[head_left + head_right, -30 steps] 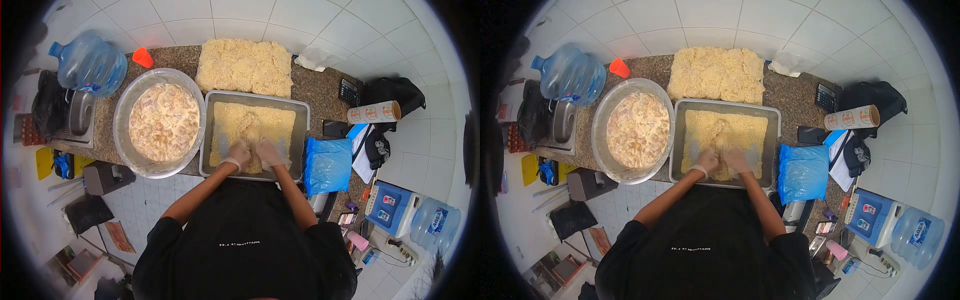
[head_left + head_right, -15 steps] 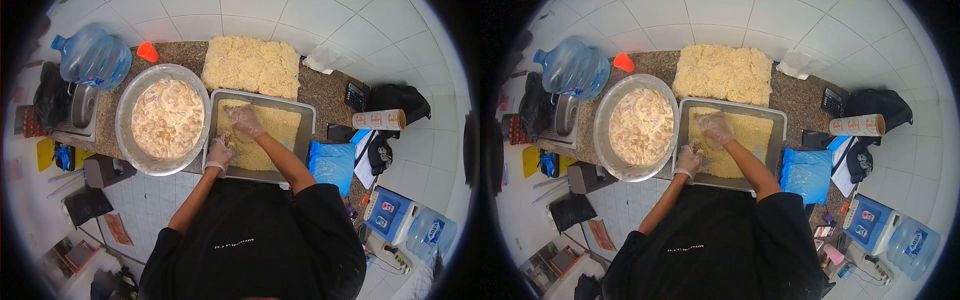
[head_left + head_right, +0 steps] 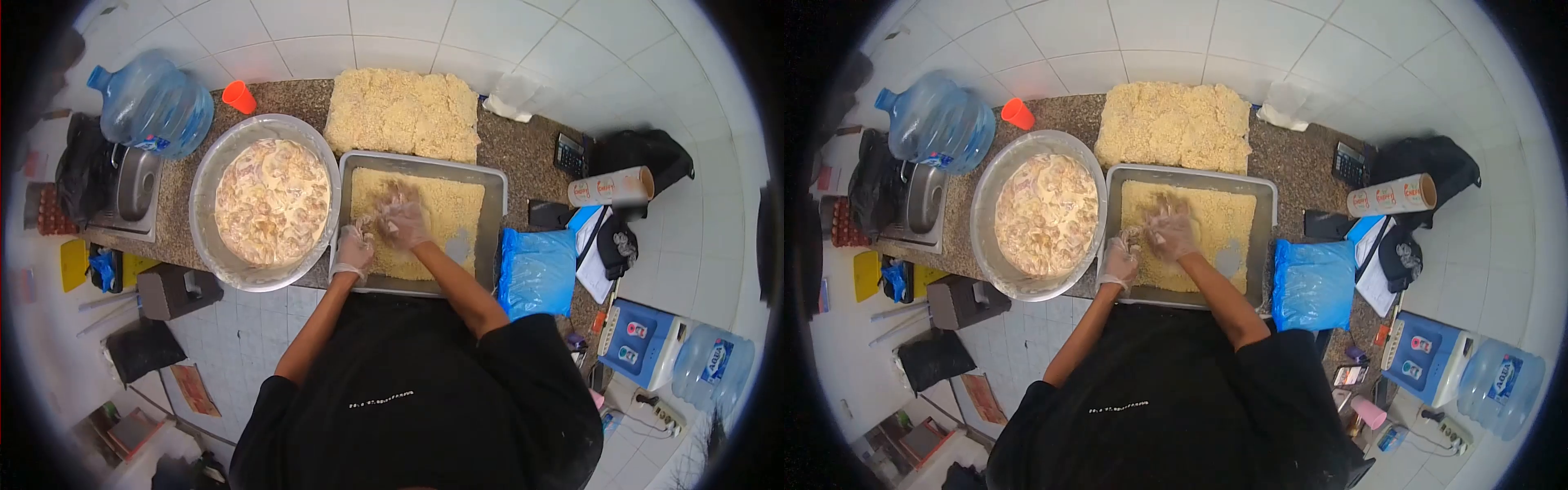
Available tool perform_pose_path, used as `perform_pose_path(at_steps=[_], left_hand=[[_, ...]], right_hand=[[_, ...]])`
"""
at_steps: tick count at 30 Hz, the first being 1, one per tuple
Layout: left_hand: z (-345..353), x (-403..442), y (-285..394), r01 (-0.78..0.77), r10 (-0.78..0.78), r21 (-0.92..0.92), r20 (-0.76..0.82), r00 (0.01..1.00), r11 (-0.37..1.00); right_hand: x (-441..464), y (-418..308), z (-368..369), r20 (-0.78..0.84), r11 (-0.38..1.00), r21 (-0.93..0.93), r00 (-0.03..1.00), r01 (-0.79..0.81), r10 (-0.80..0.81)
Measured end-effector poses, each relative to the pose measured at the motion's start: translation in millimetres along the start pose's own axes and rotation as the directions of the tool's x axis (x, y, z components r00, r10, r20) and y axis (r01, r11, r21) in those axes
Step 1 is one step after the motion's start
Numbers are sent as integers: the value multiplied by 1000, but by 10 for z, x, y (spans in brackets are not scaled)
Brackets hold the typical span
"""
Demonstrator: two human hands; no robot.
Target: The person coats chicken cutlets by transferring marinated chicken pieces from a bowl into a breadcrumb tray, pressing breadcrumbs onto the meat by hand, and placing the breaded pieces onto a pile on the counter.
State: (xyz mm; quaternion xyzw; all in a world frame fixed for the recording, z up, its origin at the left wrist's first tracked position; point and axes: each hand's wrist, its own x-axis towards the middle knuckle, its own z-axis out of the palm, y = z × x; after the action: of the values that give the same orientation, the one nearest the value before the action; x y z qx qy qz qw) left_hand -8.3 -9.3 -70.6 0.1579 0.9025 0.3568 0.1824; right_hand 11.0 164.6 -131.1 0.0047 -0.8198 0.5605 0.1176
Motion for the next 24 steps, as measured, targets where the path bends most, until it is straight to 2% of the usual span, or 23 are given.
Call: perform_pose_path(at_steps=[1,2,3,5,8,9,11,12,14,15,16,19,22,23,24], left_hand=[[-76,18,100,43,-43,-1,22,999,999],[-114,-101,144,94,-94,7,65,993,996],[-65,-108,90,18,-17,-11,39,999,1000],[42,-10,-76,-149,148,-37,-21,989,988],[-39,-67,47,-154,139,-162,-98,985,975],[-42,-84,48,-133,124,-109,-84,989,985],[-31,-26,83,-110,109,-3,-58,992,994],[28,15,40,-97,96,-17,-53,994,995],[160,59,-147,-65,64,-35,-35,997,997],[123,34,-102,-93,91,-62,-37,995,994],[39,-3,4,-120,116,-90,-44,992,989],[-70,-24,105,-120,115,-116,-43,992,986],[1,37,62,-97,93,-179,-30,995,979],[41,53,34,-89,85,-211,-24,996,973],[63,82,18,-126,120,-156,-44,992,980]], right_hand=[[61,-25,-30,6,988,-152,1000,10,-9],[75,-46,-48,61,901,-434,998,3,26],[194,-55,-102,91,731,-682,994,17,61],[404,9,-519,292,901,-422,925,-104,244],[285,-482,-826,332,655,-755,886,44,323],[29,-321,-737,289,577,-812,920,89,265],[-204,-180,-636,284,635,-770,924,62,255],[-225,-168,-578,332,757,-653,895,-10,299],[-355,-221,-539,355,875,-480,898,-62,258],[-439,-299,-583,320,894,-447,929,-24,185],[-481,-417,-621,284,909,-416,953,21,108],[-293,-1742,-904,237,905,-384,928,-181,286],[-246,-1700,-915,228,775,-558,842,-298,488],[-323,-1522,-906,207,809,-533,889,-247,408],[-387,-1224,-885,185,840,-511,931,-183,316]])
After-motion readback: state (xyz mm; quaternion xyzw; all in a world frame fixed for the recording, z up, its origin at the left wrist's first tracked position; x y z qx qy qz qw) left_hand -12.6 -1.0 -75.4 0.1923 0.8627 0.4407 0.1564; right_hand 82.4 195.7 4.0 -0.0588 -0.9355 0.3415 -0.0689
